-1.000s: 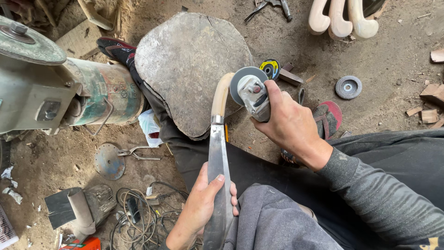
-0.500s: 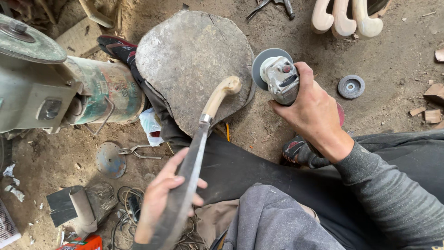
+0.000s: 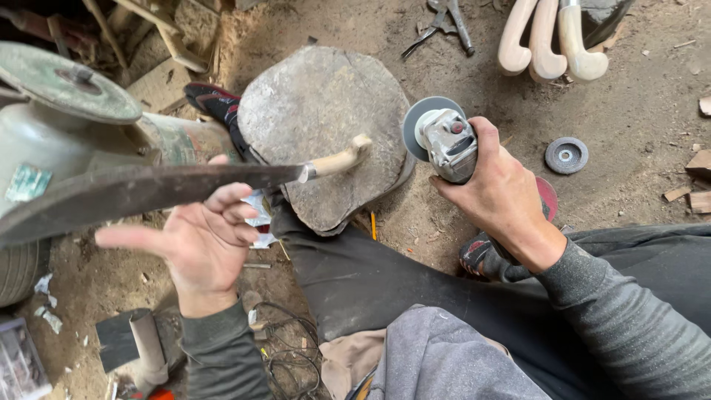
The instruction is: The person uses an angle grinder to smooth and shape the wooden handles of several curved knives. They hold each knife by the blade and grind the handle against the spinning disc, rotating the knife to work different sides.
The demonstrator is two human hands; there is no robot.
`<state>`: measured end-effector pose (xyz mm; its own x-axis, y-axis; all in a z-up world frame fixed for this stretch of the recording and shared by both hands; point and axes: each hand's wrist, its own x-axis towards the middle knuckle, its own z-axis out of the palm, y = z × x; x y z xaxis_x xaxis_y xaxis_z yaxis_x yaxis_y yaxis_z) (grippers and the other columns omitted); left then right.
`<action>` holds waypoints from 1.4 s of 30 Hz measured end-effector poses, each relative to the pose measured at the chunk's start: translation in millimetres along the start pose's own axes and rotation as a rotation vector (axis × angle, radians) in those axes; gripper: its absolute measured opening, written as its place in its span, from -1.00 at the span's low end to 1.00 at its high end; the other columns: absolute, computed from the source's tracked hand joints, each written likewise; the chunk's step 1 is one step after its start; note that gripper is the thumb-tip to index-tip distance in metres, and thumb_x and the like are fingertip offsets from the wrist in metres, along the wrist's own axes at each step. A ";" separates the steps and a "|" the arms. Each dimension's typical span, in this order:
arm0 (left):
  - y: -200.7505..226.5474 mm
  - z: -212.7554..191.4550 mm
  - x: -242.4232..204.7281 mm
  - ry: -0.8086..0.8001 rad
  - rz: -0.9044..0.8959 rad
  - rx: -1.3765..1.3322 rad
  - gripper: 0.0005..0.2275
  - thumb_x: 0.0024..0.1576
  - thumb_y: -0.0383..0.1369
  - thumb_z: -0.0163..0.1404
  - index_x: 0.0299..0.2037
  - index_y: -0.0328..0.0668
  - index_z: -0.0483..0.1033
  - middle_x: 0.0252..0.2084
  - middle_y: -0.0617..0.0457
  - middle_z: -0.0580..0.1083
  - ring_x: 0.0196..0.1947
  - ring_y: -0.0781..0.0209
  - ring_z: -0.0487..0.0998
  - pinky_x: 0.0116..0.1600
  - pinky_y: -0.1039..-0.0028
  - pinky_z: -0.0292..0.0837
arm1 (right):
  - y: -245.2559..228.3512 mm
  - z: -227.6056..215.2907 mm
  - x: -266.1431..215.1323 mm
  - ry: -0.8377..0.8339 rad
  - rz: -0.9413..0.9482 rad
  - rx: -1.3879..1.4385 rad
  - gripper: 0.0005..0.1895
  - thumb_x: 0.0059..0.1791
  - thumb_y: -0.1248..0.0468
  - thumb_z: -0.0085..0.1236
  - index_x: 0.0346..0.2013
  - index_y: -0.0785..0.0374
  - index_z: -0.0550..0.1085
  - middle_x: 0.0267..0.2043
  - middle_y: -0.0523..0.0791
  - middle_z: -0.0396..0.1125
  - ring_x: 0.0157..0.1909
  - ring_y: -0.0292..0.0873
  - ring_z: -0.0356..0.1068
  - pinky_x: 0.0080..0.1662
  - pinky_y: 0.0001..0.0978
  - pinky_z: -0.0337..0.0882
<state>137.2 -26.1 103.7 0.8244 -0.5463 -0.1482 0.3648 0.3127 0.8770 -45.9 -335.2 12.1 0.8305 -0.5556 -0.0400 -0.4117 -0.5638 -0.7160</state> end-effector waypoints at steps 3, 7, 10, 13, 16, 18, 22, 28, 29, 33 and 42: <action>-1.8 21.1 -2.5 0.009 0.048 0.529 -0.09 0.01 0.37 -0.13 0.23 -0.43 0.37 -0.18 -0.41 0.50 -0.33 -0.05 0.59 -0.36 0.24 0.62 | 5.1 0.3 3.3 -0.017 0.029 0.000 -0.06 -0.21 0.05 0.47 0.30 0.22 0.13 -0.09 0.19 0.45 -0.09 0.28 0.50 -0.13 0.05 0.48; 12.8 29.8 -20.4 0.281 0.308 1.132 -0.20 0.16 0.25 -0.04 0.06 -0.64 0.40 -0.19 -0.51 0.46 -0.48 -0.24 0.48 -0.45 0.12 0.44 | 6.7 3.0 6.6 -0.034 0.010 0.025 -0.10 -0.17 0.06 0.45 0.30 0.22 0.14 -0.05 0.20 0.45 -0.07 0.27 0.50 -0.11 0.05 0.48; 5.7 20.1 -10.5 0.161 0.583 0.842 -0.31 0.26 0.20 -0.11 -0.01 -0.54 0.42 -0.16 -0.40 0.51 -0.44 -0.21 0.52 -0.37 0.10 0.47 | 4.4 5.2 8.8 -0.046 0.029 0.035 -0.09 -0.18 0.05 0.45 0.30 0.22 0.14 -0.06 0.21 0.45 -0.06 0.28 0.50 -0.11 0.05 0.48; -14.5 0.5 2.7 -0.026 0.730 0.287 -0.39 0.35 0.17 -0.20 -0.02 -0.38 0.51 -0.25 -0.31 0.55 -0.44 -0.14 0.55 -0.29 0.06 0.56 | 2.7 5.8 9.7 -0.076 0.056 0.046 -0.07 -0.19 0.05 0.46 0.30 0.23 0.12 -0.08 0.22 0.45 -0.06 0.28 0.50 -0.10 0.05 0.48; -32.5 -14.5 -9.1 -0.143 0.823 0.105 -0.38 0.30 0.19 -0.30 -0.03 -0.29 0.54 -0.34 -0.29 0.57 -0.53 -0.10 0.61 -0.36 0.05 0.57 | 6.3 4.3 9.3 -0.082 0.078 0.070 -0.08 -0.19 0.07 0.45 0.30 0.23 0.12 -0.08 0.22 0.46 -0.05 0.27 0.50 -0.07 0.03 0.49; -38.8 -20.7 -20.3 -0.225 0.853 0.132 -0.35 0.28 0.21 -0.36 -0.06 -0.27 0.54 -0.38 -0.27 0.57 -0.58 -0.08 0.61 -0.44 0.05 0.56 | 11.7 4.0 10.5 -0.057 0.052 0.114 -0.12 -0.16 0.08 0.43 0.30 0.23 0.14 -0.06 0.21 0.47 -0.02 0.26 0.51 -0.06 0.01 0.50; -40.0 -22.6 -25.0 -0.419 0.896 0.174 -0.37 0.28 0.20 -0.32 -0.09 -0.27 0.55 -0.40 -0.22 0.55 -0.58 -0.05 0.59 -0.48 0.03 0.58 | 16.5 6.8 13.3 -0.105 0.025 0.184 -0.07 -0.17 0.06 0.45 0.30 0.28 0.11 -0.07 0.24 0.46 -0.02 0.26 0.51 -0.02 -0.02 0.50; -32.6 -12.8 -39.9 -0.554 0.914 0.340 -0.76 0.23 -0.31 -0.02 0.04 -0.22 0.43 -0.27 -0.16 0.53 -0.39 -0.04 0.67 -0.31 0.05 0.64 | 3.6 13.8 7.2 -0.235 0.067 0.182 -0.05 -0.23 0.03 0.45 0.28 0.26 0.13 -0.10 0.23 0.47 -0.06 0.27 0.51 -0.04 0.01 0.49; -31.3 -11.5 -41.5 -0.588 0.924 0.372 -0.74 0.18 -0.44 0.06 0.06 -0.21 0.41 -0.25 -0.15 0.54 -0.35 -0.03 0.67 -0.29 0.05 0.66 | 0.4 14.0 4.0 -0.255 0.066 0.163 -0.05 -0.24 0.04 0.44 0.28 0.26 0.13 -0.11 0.23 0.47 -0.06 0.28 0.51 -0.06 0.02 0.49; -18.4 -5.3 -44.0 -0.759 0.779 0.455 -0.72 0.13 -0.56 0.15 -0.01 -0.17 0.37 -0.23 -0.11 0.53 -0.32 -0.04 0.72 -0.25 0.01 0.72 | -8.2 13.0 -3.3 -0.272 0.018 0.090 -0.09 -0.26 0.08 0.41 0.26 0.21 0.16 -0.08 0.20 0.48 -0.09 0.32 0.49 -0.14 0.07 0.47; -24.2 -6.0 -42.2 -0.852 0.815 0.384 -0.89 0.19 -0.44 0.04 -0.14 -0.29 0.43 -0.25 -0.17 0.55 -0.36 -0.07 0.74 -0.28 0.00 0.74 | 13.9 13.1 16.7 -0.264 0.056 0.112 -0.03 -0.22 0.04 0.43 0.30 0.30 0.10 -0.10 0.25 0.46 -0.07 0.27 0.52 -0.02 -0.01 0.49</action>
<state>96.2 -5.9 85.9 0.1549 -0.6752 0.7212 -0.3911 0.6285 0.6724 -32.8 -344.3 -7.6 0.8827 -0.3973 -0.2509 -0.4276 -0.4577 -0.7796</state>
